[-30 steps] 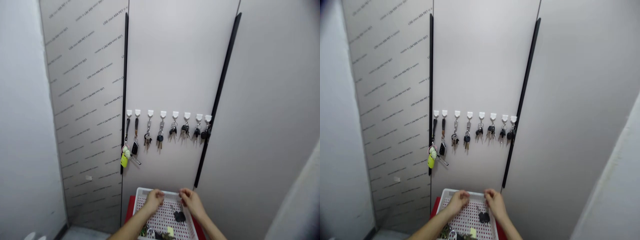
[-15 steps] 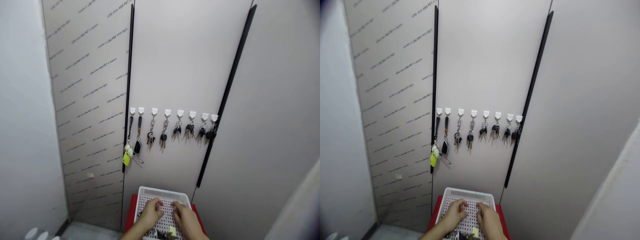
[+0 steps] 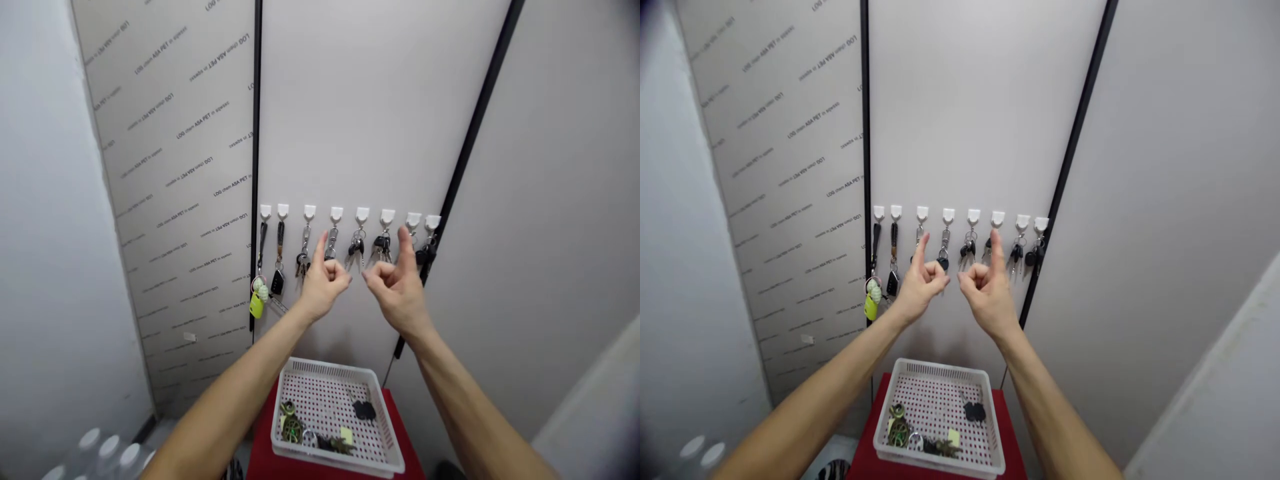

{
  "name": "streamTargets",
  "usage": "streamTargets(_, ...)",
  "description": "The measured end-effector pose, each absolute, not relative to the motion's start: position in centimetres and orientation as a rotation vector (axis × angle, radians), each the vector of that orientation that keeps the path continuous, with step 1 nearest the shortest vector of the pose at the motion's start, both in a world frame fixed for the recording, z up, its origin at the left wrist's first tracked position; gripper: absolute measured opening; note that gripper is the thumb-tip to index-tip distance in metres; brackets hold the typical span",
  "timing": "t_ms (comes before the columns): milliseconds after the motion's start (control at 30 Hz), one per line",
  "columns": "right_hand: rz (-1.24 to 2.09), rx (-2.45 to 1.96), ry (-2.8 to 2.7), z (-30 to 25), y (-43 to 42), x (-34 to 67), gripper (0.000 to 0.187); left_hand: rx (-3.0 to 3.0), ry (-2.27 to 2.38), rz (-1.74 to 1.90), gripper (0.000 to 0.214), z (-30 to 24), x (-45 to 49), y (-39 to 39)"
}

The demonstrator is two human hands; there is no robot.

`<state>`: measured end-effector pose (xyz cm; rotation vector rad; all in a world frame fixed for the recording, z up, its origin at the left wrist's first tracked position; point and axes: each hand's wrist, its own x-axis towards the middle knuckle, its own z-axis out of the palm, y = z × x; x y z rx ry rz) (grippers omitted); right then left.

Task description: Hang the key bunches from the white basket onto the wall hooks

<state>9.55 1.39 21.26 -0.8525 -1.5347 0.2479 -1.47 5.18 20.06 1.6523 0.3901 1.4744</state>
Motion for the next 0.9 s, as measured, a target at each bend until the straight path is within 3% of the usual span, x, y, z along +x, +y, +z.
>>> streamTargets(167, 0.309, -0.814, -1.549, 21.8, 1.4, 9.4, 0.072, 1.681, 0.355, 1.47, 0.074, 21.1, -1.1, 5.0)
streamTargets(467, 0.453, -1.031, -1.595, 18.0, 3.7, 8.9, 0.063, 1.673, 0.542, 1.441, 0.067, 17.5, -2.3, 7.9)
streamTargets(633, 0.459, -1.199, -1.631, 17.0, 7.0, 7.9, 0.037, 1.582, 1.066, 1.92, 0.041, 17.0, -7.3, 11.5)
streamTargets(733, 0.292, -1.187, -1.593, 18.5, 8.8, 6.2, 0.035, 1.444, 1.4, 2.153, 0.041, 17.6, -9.9, 12.9)
streamTargets(900, 0.036, -1.349, -1.611, 20.4, 11.7, 3.2, 0.037, 1.423, 1.516, 1.753, 0.049, 16.6, -10.5, 15.0)
